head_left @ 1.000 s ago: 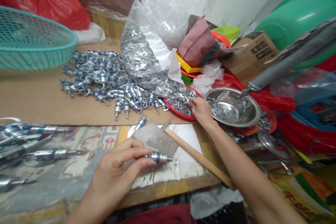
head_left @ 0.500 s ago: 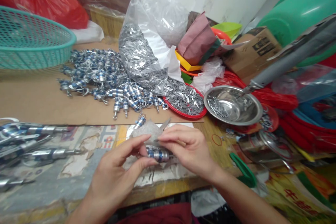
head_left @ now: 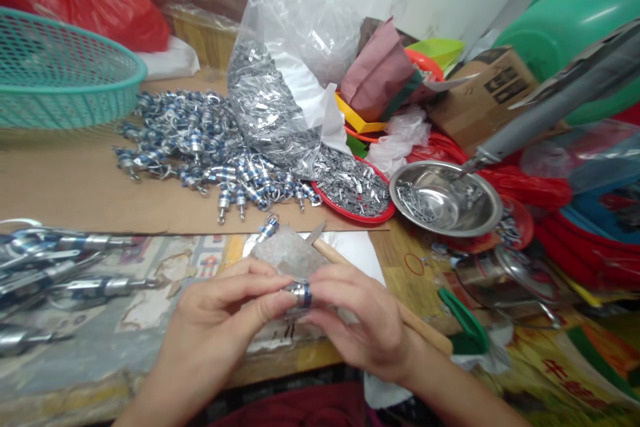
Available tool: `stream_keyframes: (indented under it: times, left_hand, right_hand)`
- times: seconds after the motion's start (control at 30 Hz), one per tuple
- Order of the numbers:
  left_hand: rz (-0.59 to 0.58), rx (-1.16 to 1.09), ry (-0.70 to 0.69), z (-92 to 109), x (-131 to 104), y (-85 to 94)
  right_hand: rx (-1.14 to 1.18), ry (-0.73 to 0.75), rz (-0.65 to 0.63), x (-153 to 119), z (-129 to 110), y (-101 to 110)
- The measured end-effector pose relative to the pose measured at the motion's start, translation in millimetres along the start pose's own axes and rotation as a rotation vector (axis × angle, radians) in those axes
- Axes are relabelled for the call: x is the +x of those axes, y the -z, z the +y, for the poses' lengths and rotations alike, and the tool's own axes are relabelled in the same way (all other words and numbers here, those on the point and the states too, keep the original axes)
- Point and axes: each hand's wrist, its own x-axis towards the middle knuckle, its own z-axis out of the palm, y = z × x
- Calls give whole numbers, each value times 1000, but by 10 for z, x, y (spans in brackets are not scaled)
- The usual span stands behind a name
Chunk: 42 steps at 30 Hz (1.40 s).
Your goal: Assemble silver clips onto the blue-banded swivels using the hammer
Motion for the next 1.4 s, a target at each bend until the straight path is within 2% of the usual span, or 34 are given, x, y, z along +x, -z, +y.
stream_keyframes:
  times: [0.07,0.13,0.27,0.33,0.4,0.53,0.57,0.63,0.67,0.73,0.8,0.87,0.93,1.07,1.2,1.3,1.4]
  left_hand:
    - [1,80,-35,25,0,15]
    - [4,186,-123,51,0,27]
    - [-1,325,-323,87,4,53]
    - [-20,340,-327,91,4,67]
    - [-44,301,-233,81,-6,72]
    - [-17,29,131,7,-68,36]
    - [1,-52,216,-21,-85,23]
    - [3,-164,342,-73,-107,6]
    - [-11,-198,384,-92,-109,3]
    - [-59,-257,438,-106,-101,6]
    - [-90,-326,479,-87,-89,11]
    - [-91,-359,518,-50,-86,8]
    - [-81,-357,540,-18,-93,-2]
    - [-80,-348,554,-25,-97,-15]
    - [-76,-411,580,-78,-73,0]
    - [-61,-427,592,-96,-62,13]
    - [-67,-442,597,-100,-59,18]
  right_hand:
    - [-101,131,-46,-3,9,23]
    - [-156,195,-87,23,14,54]
    - [-180,213,-97,78,22,98]
    - [-163,178,-64,69,25,88]
    - [-92,101,-20,41,16,52]
    - [127,-163,65,13,-49,-26]
    - [169,-215,61,27,-58,-26]
    - [227,-280,-46,89,-19,22]
    - [181,-325,-129,133,42,70]
    - [-80,-472,-256,234,263,204]
    - [-463,-665,-255,320,583,351]
    - [-622,-774,-262,367,916,458]
    - [-712,-855,-331,374,1176,489]
    - [-789,-897,-466,350,1418,410]
    - [-754,-858,-514,356,1549,436]
    - [-711,-799,-447,368,1588,539]
    - [-682,-719,-268,369,1481,595]
